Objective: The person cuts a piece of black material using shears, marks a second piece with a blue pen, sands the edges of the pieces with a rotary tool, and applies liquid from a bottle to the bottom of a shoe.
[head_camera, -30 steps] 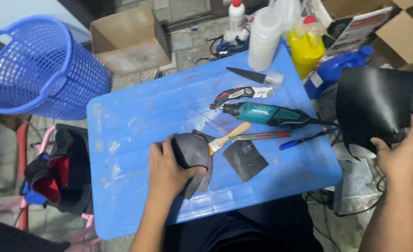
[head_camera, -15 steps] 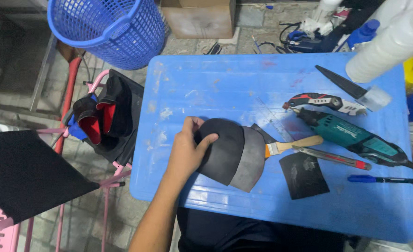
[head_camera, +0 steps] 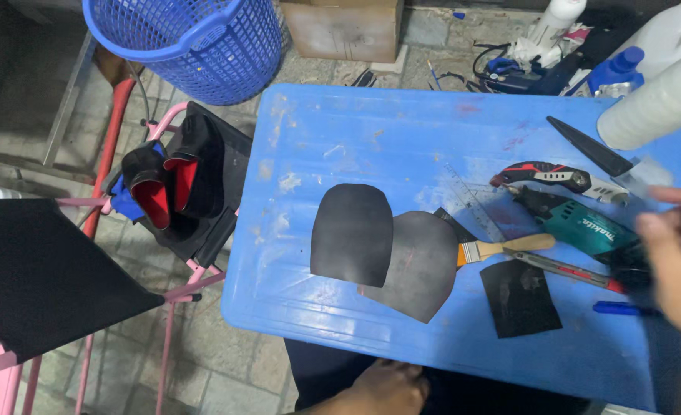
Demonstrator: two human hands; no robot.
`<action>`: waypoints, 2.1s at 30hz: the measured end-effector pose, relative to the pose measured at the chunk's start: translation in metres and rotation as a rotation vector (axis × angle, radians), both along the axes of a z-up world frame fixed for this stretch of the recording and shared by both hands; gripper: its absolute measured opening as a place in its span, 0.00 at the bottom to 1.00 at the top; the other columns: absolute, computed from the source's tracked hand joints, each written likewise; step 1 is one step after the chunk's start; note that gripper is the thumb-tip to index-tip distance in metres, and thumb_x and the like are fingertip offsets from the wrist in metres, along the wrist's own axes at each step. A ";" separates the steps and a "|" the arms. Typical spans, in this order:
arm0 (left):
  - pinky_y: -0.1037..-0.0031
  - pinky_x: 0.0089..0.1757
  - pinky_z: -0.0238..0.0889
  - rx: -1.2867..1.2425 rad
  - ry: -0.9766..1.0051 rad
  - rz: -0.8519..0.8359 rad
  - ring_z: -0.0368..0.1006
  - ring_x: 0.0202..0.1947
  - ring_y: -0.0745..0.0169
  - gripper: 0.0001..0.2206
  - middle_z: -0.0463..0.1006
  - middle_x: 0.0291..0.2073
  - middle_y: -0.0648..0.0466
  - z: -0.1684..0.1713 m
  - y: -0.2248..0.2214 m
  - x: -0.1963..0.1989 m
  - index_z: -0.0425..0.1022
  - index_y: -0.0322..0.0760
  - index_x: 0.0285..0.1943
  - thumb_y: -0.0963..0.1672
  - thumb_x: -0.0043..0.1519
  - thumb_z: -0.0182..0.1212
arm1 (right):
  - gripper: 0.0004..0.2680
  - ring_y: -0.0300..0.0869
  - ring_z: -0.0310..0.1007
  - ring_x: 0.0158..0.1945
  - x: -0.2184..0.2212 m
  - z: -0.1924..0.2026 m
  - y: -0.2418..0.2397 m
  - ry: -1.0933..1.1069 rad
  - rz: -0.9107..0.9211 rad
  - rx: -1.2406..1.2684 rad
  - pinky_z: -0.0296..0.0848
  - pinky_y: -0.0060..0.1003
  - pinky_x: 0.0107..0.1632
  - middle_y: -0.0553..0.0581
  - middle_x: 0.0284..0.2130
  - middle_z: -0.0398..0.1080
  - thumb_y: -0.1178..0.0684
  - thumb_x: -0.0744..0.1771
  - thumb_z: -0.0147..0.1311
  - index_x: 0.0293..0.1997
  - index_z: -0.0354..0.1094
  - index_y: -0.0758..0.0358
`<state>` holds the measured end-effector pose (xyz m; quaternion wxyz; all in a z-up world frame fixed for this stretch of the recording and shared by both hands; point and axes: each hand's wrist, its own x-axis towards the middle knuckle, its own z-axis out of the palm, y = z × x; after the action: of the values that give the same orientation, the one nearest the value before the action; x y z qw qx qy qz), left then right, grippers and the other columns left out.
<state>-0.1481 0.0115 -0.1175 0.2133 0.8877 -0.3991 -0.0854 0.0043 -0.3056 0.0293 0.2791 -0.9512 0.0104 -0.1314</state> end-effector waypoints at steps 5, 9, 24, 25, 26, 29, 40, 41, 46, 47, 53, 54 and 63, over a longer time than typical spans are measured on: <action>0.44 0.53 0.65 0.137 0.108 0.282 0.74 0.54 0.38 0.18 0.80 0.52 0.37 -0.090 -0.044 0.019 0.79 0.31 0.47 0.46 0.52 0.58 | 0.21 0.41 0.74 0.37 0.019 -0.007 0.077 0.236 0.332 0.201 0.73 0.37 0.41 0.59 0.39 0.72 0.56 0.64 0.61 0.65 0.63 0.62; 0.46 0.53 0.65 0.155 0.280 0.430 0.75 0.54 0.39 0.17 0.79 0.51 0.38 -0.076 -0.053 0.047 0.78 0.31 0.48 0.46 0.53 0.57 | 0.19 0.49 0.75 0.43 0.032 -0.020 0.108 0.202 0.592 0.206 0.73 0.41 0.45 0.62 0.44 0.72 0.58 0.63 0.55 0.62 0.63 0.63; 0.52 0.52 0.66 0.135 0.350 0.568 0.75 0.52 0.42 0.15 0.79 0.49 0.41 -0.060 -0.050 0.105 0.77 0.32 0.51 0.45 0.60 0.55 | 0.19 0.54 0.72 0.45 0.065 -0.034 0.121 0.073 0.607 0.015 0.72 0.44 0.46 0.62 0.46 0.66 0.58 0.62 0.59 0.60 0.66 0.61; 0.52 0.51 0.66 0.129 0.356 0.557 0.75 0.52 0.42 0.15 0.79 0.49 0.41 -0.060 -0.052 0.106 0.77 0.32 0.51 0.45 0.60 0.54 | 0.19 0.55 0.72 0.46 0.065 -0.032 0.121 0.050 0.601 -0.004 0.72 0.45 0.46 0.62 0.46 0.67 0.58 0.62 0.60 0.61 0.66 0.62; 0.53 0.51 0.67 0.123 0.369 0.555 0.75 0.52 0.42 0.15 0.79 0.49 0.41 -0.059 -0.052 0.104 0.76 0.32 0.52 0.45 0.60 0.54 | 0.19 0.55 0.72 0.46 0.066 -0.030 0.122 0.028 0.599 -0.020 0.72 0.45 0.46 0.62 0.46 0.67 0.58 0.63 0.60 0.61 0.66 0.62; 0.54 0.51 0.67 0.114 0.369 0.569 0.75 0.51 0.43 0.14 0.79 0.48 0.42 -0.056 -0.054 0.108 0.76 0.32 0.52 0.45 0.62 0.54 | 0.19 0.55 0.73 0.45 0.067 -0.021 0.123 0.070 0.540 -0.018 0.72 0.46 0.44 0.60 0.44 0.69 0.59 0.63 0.59 0.61 0.66 0.61; 0.58 0.50 0.68 0.041 0.473 0.528 0.76 0.50 0.45 0.12 0.79 0.47 0.44 -0.038 -0.060 0.059 0.75 0.33 0.55 0.44 0.66 0.52 | 0.10 0.56 0.72 0.44 0.086 -0.032 0.145 -0.145 0.563 -0.071 0.71 0.49 0.45 0.60 0.38 0.70 0.57 0.62 0.64 0.43 0.70 0.64; 0.59 0.50 0.68 0.024 0.491 0.518 0.76 0.50 0.45 0.12 0.79 0.47 0.44 -0.036 -0.062 0.051 0.75 0.33 0.55 0.44 0.67 0.52 | 0.09 0.55 0.72 0.45 0.088 -0.034 0.145 -0.169 0.571 -0.085 0.71 0.48 0.45 0.60 0.38 0.70 0.58 0.61 0.64 0.42 0.70 0.64; 0.61 0.50 0.68 -0.105 0.638 0.430 0.76 0.49 0.47 0.12 0.79 0.46 0.45 -0.012 -0.046 0.018 0.74 0.34 0.56 0.43 0.69 0.51 | 0.08 0.55 0.71 0.44 0.095 -0.036 0.143 -0.190 0.662 -0.072 0.70 0.49 0.47 0.59 0.37 0.70 0.58 0.60 0.63 0.39 0.71 0.65; 0.61 0.50 0.68 -0.145 0.697 0.378 0.76 0.49 0.47 0.12 0.79 0.46 0.45 -0.002 -0.033 0.015 0.74 0.34 0.56 0.43 0.69 0.51 | 0.08 0.56 0.70 0.44 0.095 -0.034 0.141 -0.191 0.667 -0.069 0.69 0.49 0.47 0.60 0.37 0.70 0.58 0.60 0.63 0.38 0.71 0.65; 0.65 0.55 0.70 -0.414 0.889 -0.026 0.79 0.54 0.50 0.14 0.81 0.50 0.48 0.100 0.080 0.045 0.75 0.36 0.60 0.45 0.68 0.59 | 0.05 0.56 0.71 0.49 0.089 -0.010 0.112 -0.189 0.589 -0.060 0.71 0.48 0.53 0.60 0.41 0.72 0.62 0.63 0.57 0.41 0.71 0.66; 0.66 0.53 0.72 -0.436 0.902 0.140 0.81 0.50 0.52 0.14 0.82 0.46 0.49 0.120 0.097 0.062 0.76 0.36 0.56 0.46 0.64 0.64 | 0.05 0.56 0.71 0.49 0.085 -0.005 0.105 -0.200 0.576 -0.061 0.71 0.48 0.53 0.60 0.41 0.72 0.62 0.64 0.57 0.42 0.71 0.66; 0.53 0.58 0.53 -0.071 -0.022 0.302 0.61 0.61 0.39 0.50 0.70 0.58 0.45 0.142 0.099 0.204 0.68 0.36 0.65 0.51 0.26 0.81 | 0.09 0.52 0.73 0.47 0.022 -0.004 0.062 -0.021 0.540 -0.101 0.73 0.43 0.50 0.56 0.44 0.73 0.56 0.62 0.59 0.45 0.73 0.62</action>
<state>0.0558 0.1107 0.0241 0.2508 0.9303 -0.2663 -0.0286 0.0259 -0.2436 0.0249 0.2563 -0.9308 -0.2530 -0.0627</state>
